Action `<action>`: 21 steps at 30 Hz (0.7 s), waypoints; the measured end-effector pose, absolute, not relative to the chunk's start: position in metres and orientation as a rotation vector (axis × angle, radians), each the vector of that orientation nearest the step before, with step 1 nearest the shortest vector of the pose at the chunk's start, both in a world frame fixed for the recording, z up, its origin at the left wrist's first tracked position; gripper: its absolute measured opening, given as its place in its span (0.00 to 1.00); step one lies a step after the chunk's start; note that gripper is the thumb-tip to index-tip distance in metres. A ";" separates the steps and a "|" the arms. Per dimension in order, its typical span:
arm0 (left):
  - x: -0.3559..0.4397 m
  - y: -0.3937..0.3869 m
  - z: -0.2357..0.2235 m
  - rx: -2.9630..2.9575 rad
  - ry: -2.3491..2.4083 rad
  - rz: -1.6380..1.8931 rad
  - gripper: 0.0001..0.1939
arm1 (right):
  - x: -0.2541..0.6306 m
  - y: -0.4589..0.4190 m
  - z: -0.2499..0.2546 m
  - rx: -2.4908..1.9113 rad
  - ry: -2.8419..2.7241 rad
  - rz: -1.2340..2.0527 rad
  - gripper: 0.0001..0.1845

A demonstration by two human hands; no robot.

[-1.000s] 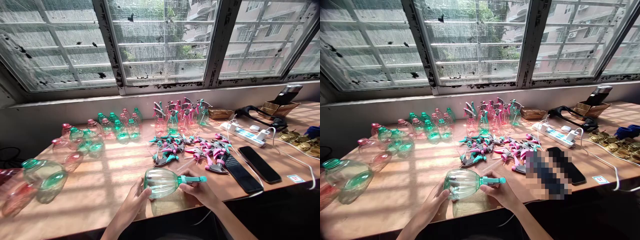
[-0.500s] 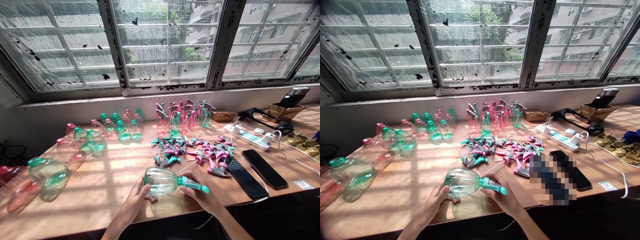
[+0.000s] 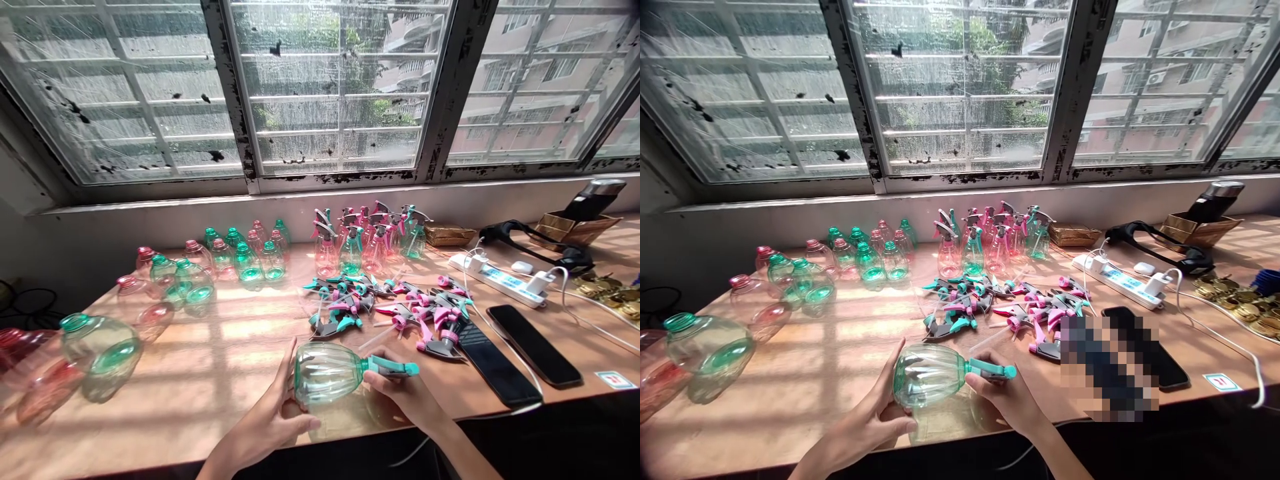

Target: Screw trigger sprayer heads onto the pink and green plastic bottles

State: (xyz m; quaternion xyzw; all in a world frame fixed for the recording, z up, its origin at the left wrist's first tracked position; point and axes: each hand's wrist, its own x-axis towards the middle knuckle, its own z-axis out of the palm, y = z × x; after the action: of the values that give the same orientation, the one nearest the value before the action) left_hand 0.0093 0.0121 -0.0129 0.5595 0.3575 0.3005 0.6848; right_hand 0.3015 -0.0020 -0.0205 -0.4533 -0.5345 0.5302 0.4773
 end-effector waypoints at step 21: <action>0.011 0.017 -0.024 1.211 0.833 0.760 0.69 | 0.302 -0.002 -0.025 -1.091 -1.307 1.341 0.19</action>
State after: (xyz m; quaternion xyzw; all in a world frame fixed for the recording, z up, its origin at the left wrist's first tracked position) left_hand 0.0108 0.0170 -0.0237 0.5385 0.3707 0.3383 0.6769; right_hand 0.3017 -0.0022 -0.0254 -0.4450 -0.5328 0.5468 0.4681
